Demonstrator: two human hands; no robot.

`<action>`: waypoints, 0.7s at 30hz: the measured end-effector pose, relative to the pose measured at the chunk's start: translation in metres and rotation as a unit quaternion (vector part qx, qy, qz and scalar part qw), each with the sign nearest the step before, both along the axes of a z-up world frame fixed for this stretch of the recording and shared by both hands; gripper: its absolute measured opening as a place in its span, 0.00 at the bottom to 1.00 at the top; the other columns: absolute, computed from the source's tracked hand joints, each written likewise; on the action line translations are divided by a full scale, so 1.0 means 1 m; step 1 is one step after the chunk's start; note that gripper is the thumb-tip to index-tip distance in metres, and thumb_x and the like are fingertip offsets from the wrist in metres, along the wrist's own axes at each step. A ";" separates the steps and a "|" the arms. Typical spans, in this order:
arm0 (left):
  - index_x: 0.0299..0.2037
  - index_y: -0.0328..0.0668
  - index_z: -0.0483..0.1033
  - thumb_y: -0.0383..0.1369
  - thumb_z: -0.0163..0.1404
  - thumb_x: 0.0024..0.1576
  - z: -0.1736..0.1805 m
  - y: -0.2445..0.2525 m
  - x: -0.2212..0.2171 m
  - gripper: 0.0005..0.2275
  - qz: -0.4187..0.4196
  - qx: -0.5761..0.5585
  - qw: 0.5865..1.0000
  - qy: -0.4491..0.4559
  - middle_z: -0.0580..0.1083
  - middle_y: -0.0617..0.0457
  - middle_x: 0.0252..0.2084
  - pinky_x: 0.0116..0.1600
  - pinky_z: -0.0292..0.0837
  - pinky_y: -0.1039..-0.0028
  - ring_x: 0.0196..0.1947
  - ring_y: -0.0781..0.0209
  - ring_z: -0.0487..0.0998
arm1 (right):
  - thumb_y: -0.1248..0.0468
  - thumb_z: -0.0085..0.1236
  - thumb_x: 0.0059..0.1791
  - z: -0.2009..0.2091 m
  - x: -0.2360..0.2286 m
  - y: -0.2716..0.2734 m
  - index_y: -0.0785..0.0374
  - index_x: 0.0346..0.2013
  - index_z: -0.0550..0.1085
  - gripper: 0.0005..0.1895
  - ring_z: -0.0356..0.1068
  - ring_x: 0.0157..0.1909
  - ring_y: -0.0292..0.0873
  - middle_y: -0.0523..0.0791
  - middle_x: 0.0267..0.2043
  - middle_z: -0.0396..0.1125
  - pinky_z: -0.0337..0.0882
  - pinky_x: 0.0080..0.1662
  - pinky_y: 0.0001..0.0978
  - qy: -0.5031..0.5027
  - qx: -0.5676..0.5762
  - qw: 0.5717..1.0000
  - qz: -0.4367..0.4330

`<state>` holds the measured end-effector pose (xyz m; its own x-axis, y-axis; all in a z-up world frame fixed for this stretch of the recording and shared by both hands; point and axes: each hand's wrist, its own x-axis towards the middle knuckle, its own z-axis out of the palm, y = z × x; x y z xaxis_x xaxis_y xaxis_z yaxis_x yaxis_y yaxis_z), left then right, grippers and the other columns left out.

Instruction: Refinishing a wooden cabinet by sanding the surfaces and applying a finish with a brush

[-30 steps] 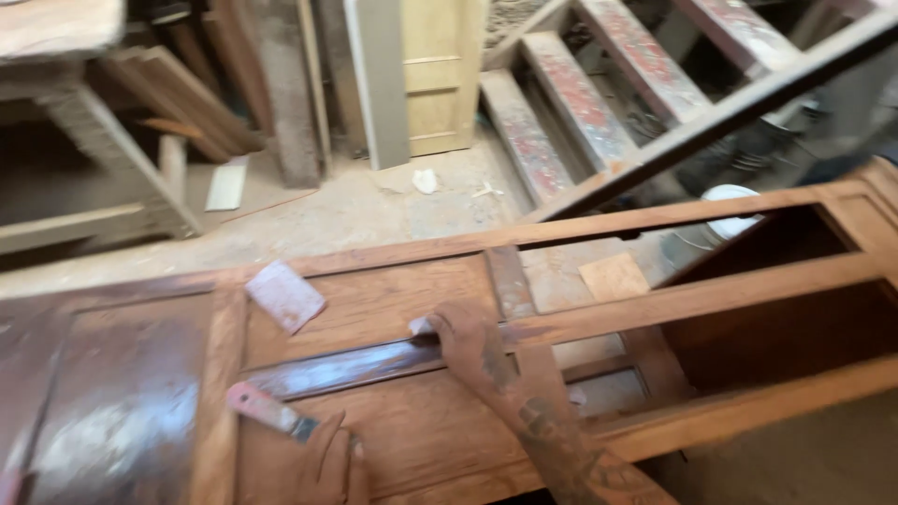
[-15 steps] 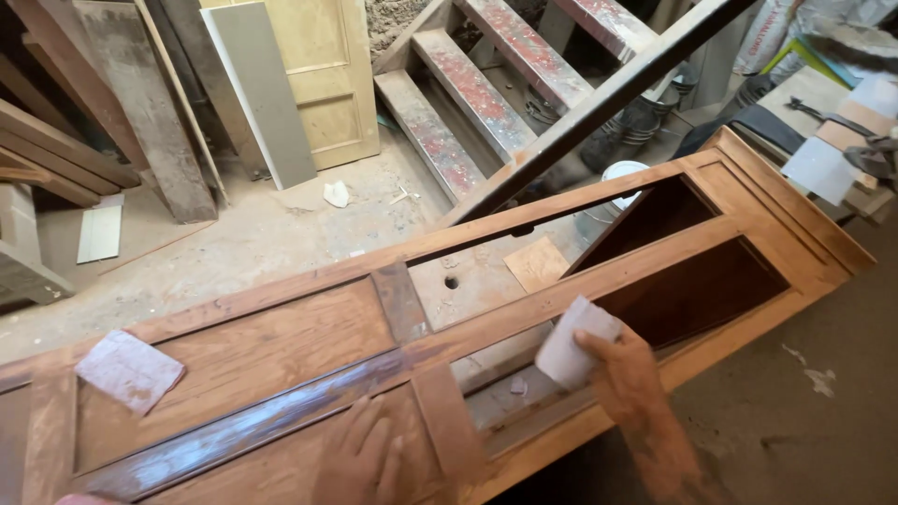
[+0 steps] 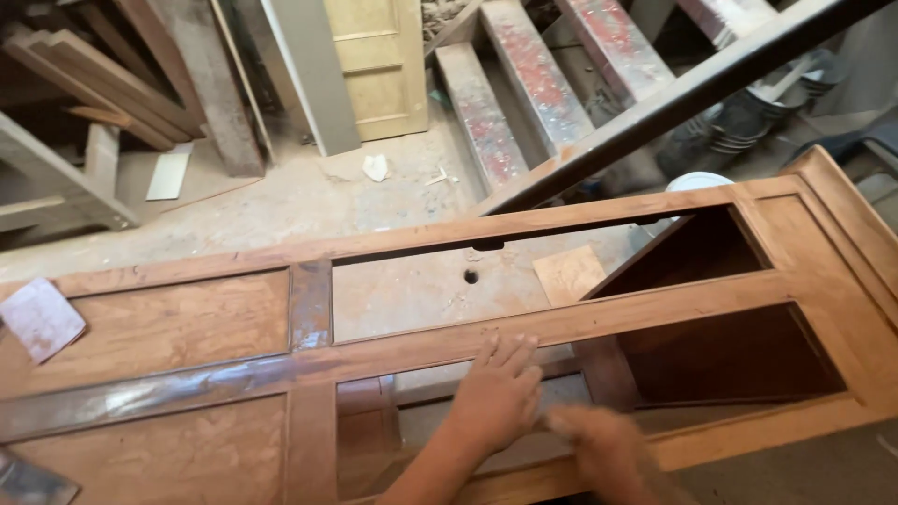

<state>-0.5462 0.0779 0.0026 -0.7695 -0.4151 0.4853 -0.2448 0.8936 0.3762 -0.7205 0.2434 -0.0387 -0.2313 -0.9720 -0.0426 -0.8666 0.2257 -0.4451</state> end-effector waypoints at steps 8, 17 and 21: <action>0.52 0.56 0.78 0.41 0.42 0.59 0.010 -0.010 0.221 0.15 0.388 0.113 0.885 -0.231 0.77 0.55 0.56 0.57 0.72 0.56 0.51 0.49 0.79 | 0.40 0.58 0.47 0.104 -0.068 -0.131 0.45 0.33 0.79 0.16 0.75 0.40 0.43 0.35 0.37 0.74 0.70 0.41 0.42 0.051 0.051 0.995 0.065; 0.45 0.49 0.82 0.42 0.51 0.59 -0.013 0.012 0.265 0.12 0.524 -0.103 0.839 -0.104 0.78 0.51 0.61 0.64 0.70 0.57 0.60 0.50 0.77 | 0.40 0.59 0.45 0.066 -0.077 -0.159 0.45 0.33 0.77 0.16 0.71 0.46 0.47 0.36 0.38 0.75 0.66 0.48 0.44 0.165 0.102 0.969 0.154; 0.46 0.48 0.80 0.42 0.49 0.58 0.004 0.012 0.272 0.13 0.522 -0.043 0.848 -0.082 0.76 0.49 0.60 0.62 0.66 0.53 0.59 0.46 0.74 | 0.41 0.61 0.45 0.065 0.046 -0.193 0.47 0.30 0.78 0.16 0.71 0.42 0.49 0.39 0.34 0.75 0.65 0.44 0.47 0.115 -0.005 0.973 0.198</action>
<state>-0.2737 0.0901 0.0069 -0.0652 -0.8802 0.4701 -0.9618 0.1810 0.2056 -0.6743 0.0504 0.0262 0.1587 -0.9870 -0.0239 -0.9618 -0.1491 -0.2295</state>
